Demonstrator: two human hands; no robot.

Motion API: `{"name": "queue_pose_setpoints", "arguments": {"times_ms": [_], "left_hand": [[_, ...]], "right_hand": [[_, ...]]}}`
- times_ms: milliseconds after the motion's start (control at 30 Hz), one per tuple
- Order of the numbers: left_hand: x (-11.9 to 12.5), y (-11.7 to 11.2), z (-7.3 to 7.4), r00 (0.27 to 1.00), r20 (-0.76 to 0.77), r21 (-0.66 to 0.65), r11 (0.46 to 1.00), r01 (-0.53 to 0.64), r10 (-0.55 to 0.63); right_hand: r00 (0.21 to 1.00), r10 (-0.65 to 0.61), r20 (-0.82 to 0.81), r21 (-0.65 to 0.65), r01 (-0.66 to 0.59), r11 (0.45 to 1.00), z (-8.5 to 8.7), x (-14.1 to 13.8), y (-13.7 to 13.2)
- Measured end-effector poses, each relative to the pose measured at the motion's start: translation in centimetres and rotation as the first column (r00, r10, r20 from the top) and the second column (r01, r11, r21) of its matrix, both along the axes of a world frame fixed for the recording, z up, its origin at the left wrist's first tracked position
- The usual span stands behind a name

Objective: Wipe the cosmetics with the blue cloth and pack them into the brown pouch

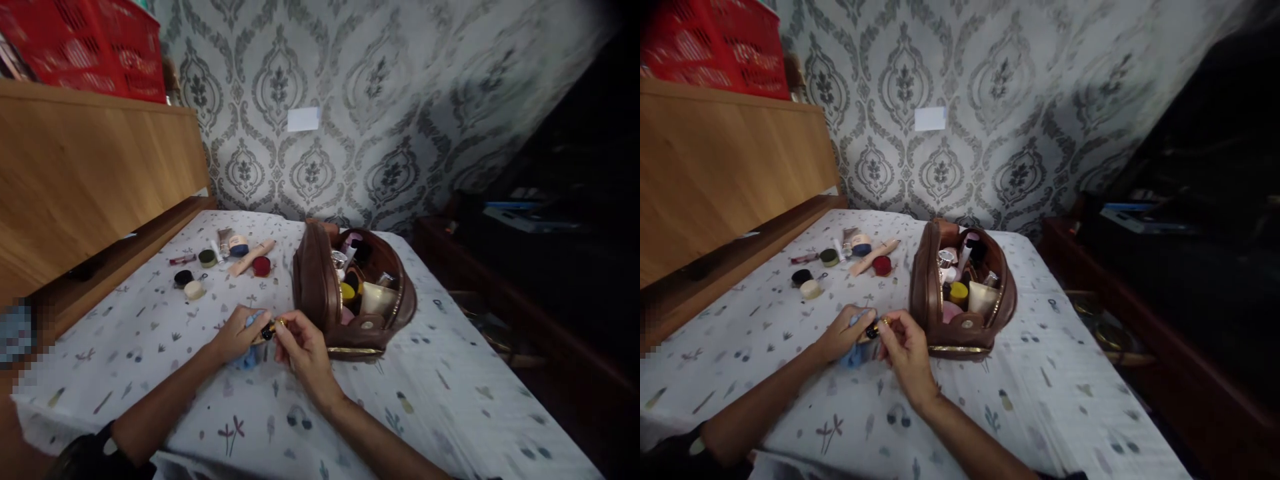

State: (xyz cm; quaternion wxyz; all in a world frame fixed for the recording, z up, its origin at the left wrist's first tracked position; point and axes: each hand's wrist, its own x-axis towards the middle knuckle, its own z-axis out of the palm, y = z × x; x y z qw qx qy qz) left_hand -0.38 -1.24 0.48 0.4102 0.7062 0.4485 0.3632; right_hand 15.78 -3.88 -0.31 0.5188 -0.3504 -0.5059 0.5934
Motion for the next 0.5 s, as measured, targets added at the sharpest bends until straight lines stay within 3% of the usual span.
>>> {"name": "queue_pose_setpoints", "arguments": {"times_ms": [133,300,500], "left_hand": [[0.0,0.6,-0.5,0.988,0.031,-0.119,0.982,-0.149,0.153],[-0.4,1.2,-0.9,0.997,0.067,-0.377,0.926,-0.019,0.048],[0.2,1.3,-0.5,0.94,0.232,-0.308,0.935,-0.174,0.251]], "right_hand": [[1.0,-0.023,-0.005,0.023,0.023,0.999,0.2,0.1,-0.3],[0.997,-0.013,0.079,0.068,0.008,0.998,0.1,0.2,-0.8],[0.981,-0.049,0.186,0.236,0.004,0.972,0.7,0.7,-1.1]]}}
